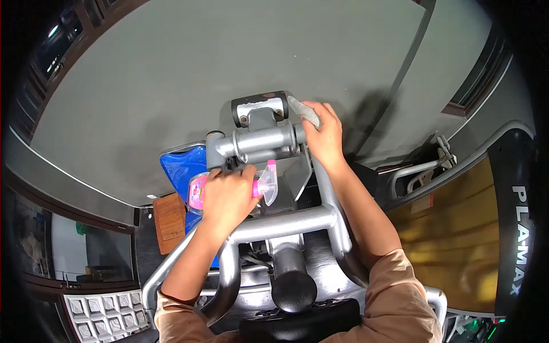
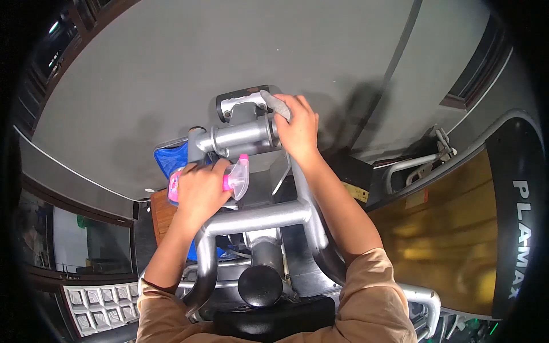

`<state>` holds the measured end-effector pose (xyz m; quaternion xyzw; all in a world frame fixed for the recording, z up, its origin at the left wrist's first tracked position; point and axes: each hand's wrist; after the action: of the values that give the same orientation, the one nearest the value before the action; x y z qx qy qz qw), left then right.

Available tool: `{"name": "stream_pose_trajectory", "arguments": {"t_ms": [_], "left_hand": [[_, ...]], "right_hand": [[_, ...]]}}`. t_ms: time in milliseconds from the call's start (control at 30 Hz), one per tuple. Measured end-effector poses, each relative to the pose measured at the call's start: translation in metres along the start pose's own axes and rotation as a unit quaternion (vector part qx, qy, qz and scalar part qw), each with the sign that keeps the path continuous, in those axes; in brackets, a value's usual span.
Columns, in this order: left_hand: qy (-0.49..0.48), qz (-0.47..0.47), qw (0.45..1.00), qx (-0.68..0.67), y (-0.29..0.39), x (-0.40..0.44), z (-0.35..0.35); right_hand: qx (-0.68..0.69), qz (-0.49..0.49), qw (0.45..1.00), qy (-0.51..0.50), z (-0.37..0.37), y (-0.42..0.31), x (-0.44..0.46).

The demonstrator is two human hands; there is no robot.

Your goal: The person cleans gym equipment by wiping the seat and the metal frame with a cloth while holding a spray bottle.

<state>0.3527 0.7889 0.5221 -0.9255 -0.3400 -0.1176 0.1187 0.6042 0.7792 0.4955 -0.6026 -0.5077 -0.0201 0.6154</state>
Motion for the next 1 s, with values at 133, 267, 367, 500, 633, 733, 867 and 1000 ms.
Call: {"name": "stream_pose_trajectory", "arguments": {"t_ms": [133,267,367,500,633,733,867,1000], "left_hand": [[-0.004,0.049,0.998,0.028,0.004,0.010,0.004],[-0.028,0.050,0.997,0.054,0.009,0.016,0.003],[-0.007,0.050,0.998,0.033,0.006,0.016,0.004],[0.029,0.044,0.999,-0.001,0.004,0.011,0.008],[0.065,0.052,0.997,0.006,0.006,0.004,0.009],[0.088,0.058,0.994,0.007,0.004,0.000,0.012],[0.115,0.049,0.992,-0.007,0.004,-0.004,0.012],[0.118,0.042,0.992,-0.007,0.004,-0.004,0.015]], "right_hand": [[0.010,0.013,1.000,-0.010,-0.001,-0.002,0.000],[0.011,0.017,1.000,-0.011,-0.001,0.000,-0.001],[0.015,0.014,1.000,-0.014,-0.001,-0.001,-0.001],[-0.007,0.014,0.999,-0.040,-0.001,-0.002,-0.005],[-0.202,-0.159,0.953,-0.159,0.005,-0.013,-0.016],[-0.291,-0.233,0.894,-0.249,0.002,-0.017,-0.019],[-0.240,-0.258,0.893,-0.279,-0.006,-0.009,-0.011],[-0.281,-0.292,0.871,-0.276,0.000,-0.013,-0.021]]}}
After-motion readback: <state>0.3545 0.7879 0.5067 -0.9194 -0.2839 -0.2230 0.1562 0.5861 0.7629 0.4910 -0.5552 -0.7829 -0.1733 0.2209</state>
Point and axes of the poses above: each hand's wrist, its own x-axis towards the middle knuckle, its own z-axis out of the palm, y = z × x, and after that the axes turned 10 degrees about x, right-handed
